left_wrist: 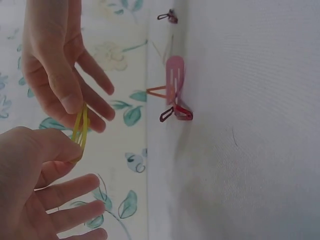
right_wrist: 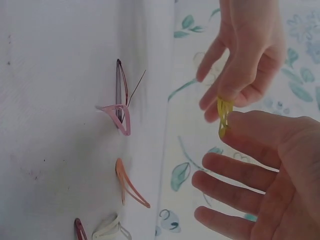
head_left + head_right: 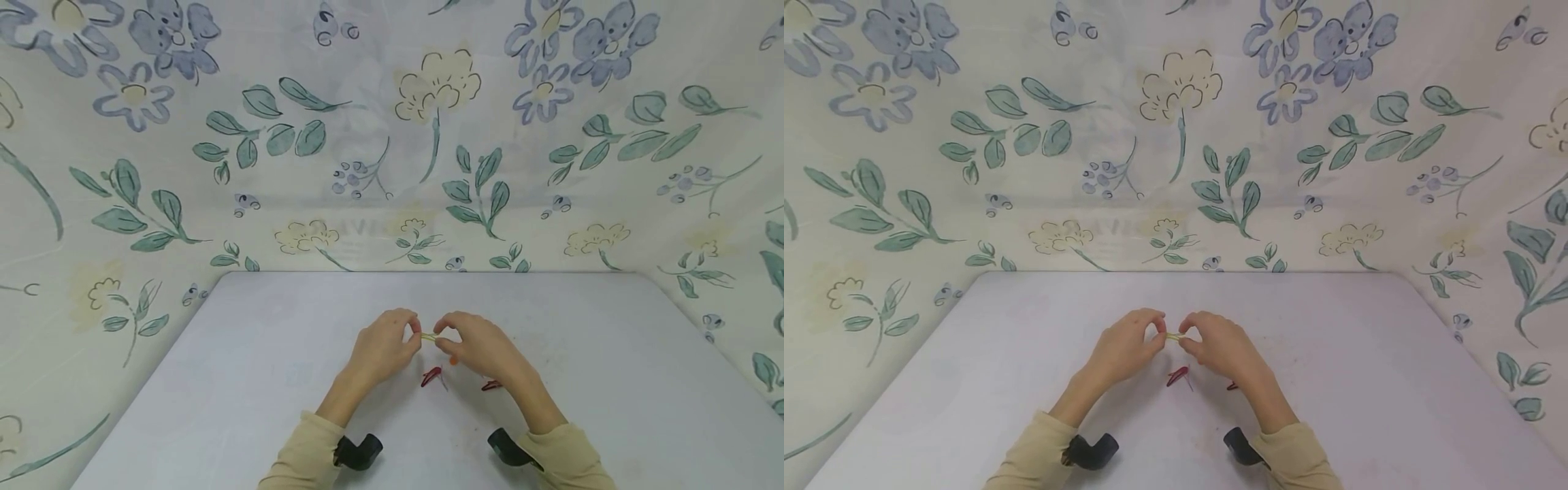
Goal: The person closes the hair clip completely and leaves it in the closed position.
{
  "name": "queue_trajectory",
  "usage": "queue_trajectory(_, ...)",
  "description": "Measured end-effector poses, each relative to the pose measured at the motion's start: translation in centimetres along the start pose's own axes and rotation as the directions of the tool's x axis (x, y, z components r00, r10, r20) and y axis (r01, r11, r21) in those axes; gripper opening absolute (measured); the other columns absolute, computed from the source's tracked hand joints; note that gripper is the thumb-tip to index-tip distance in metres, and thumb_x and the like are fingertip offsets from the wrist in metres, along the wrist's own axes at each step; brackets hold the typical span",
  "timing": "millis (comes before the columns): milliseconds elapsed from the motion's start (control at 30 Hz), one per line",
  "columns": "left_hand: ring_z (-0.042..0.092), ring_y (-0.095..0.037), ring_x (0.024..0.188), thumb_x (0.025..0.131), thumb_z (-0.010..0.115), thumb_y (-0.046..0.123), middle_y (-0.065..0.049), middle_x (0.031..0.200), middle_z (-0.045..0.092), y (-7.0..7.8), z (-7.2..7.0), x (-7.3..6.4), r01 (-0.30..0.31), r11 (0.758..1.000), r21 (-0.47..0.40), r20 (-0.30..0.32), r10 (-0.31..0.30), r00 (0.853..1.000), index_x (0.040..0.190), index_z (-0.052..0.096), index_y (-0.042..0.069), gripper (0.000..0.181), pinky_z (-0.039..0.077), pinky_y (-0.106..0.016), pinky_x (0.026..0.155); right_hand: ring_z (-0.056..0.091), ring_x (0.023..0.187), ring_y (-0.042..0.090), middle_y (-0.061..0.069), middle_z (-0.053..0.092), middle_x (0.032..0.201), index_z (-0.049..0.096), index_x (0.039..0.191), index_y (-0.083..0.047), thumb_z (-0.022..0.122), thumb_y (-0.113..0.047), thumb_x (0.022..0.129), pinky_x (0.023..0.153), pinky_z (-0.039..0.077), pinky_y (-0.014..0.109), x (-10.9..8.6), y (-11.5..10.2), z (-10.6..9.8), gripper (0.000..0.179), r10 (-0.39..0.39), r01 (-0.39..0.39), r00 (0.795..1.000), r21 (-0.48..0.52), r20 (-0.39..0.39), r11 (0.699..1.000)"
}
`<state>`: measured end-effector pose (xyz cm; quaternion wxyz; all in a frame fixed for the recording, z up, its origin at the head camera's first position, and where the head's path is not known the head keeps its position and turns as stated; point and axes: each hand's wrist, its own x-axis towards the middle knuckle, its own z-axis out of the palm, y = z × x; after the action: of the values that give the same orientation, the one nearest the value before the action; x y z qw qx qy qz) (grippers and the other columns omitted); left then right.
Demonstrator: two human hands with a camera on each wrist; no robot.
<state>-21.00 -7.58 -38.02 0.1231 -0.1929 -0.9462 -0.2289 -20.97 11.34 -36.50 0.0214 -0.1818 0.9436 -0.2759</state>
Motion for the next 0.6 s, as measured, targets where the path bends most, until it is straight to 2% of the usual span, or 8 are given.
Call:
queue_trajectory(133, 0.064, -0.021, 0.098, 0.090, 0.067, 0.017, -0.003, 0.113, 0.069, 0.16, -0.12, -0.08, -0.017, 1.000, 0.001, -0.019, 0.017, 1.000, 0.089, 0.061, 0.019, 0.006, 0.053, -0.037, 0.065, 0.061, 0.076, 0.009, -0.002, 0.067, 0.092, 0.069, 0.113, -0.015, 0.071, -0.022, 0.092, 0.098, 0.048, 0.048, -0.06, -0.02, -0.09, 0.022, -0.008, 0.008, 1.000, -0.011, -0.007, 1.000)
queue_trajectory(200, 0.063, -0.019, 0.095, 0.090, 0.067, 0.017, -0.003, 0.112, 0.069, 0.24, -0.19, -0.13, -0.020, 1.000, -0.002, -0.020, 0.020, 1.000, 0.090, 0.061, 0.019, 0.006, 0.052, -0.035, 0.064, 0.063, 0.083, 0.014, -0.002, 0.068, 0.094, 0.069, 0.113, -0.015, 0.071, -0.021, 0.092, 0.098, 0.048, 0.048, -0.12, -0.07, -0.10, 0.022, -0.016, 0.016, 1.000, -0.016, -0.013, 1.000)
queue_trajectory(300, 0.060, -0.017, 0.089, 0.091, 0.067, 0.018, -0.003, 0.111, 0.069, 0.36, -0.23, -0.22, -0.024, 1.000, -0.006, -0.017, 0.024, 1.000, 0.091, 0.062, 0.019, 0.006, 0.050, -0.031, 0.062, 0.064, 0.096, 0.022, 0.003, 0.069, 0.103, 0.069, 0.113, -0.014, 0.071, -0.020, 0.092, 0.099, 0.047, 0.049, -0.21, -0.07, -0.08, 0.021, -0.030, 0.029, 0.999, -0.023, -0.020, 0.999)
queue_trajectory(400, 0.061, -0.017, 0.091, 0.091, 0.068, 0.019, -0.003, 0.113, 0.069, 0.50, -0.32, -0.33, -0.041, 0.999, -0.009, -0.025, 0.041, 0.999, 0.092, 0.062, 0.019, 0.005, 0.051, -0.030, 0.062, 0.064, 0.102, 0.026, 0.006, 0.069, 0.113, 0.069, 0.112, -0.013, 0.070, -0.018, 0.092, 0.097, 0.049, 0.048, -0.37, -0.07, -0.11, 0.020, -0.036, 0.035, 0.999, -0.035, -0.032, 0.999)
queue_trajectory(600, 0.065, -0.019, 0.102, 0.092, 0.068, 0.017, -0.005, 0.116, 0.069, 0.64, -0.52, -0.45, -0.119, 0.993, -0.013, -0.046, 0.118, 0.992, 0.095, 0.064, 0.016, 0.005, 0.057, -0.033, 0.070, 0.061, 0.081, 0.012, 0.000, 0.069, 0.103, 0.069, 0.109, -0.014, 0.072, -0.017, 0.091, 0.084, 0.054, 0.039, -0.93, 0.02, -0.32, 0.018, -0.073, 0.067, 0.995, -0.088, -0.070, 0.994)
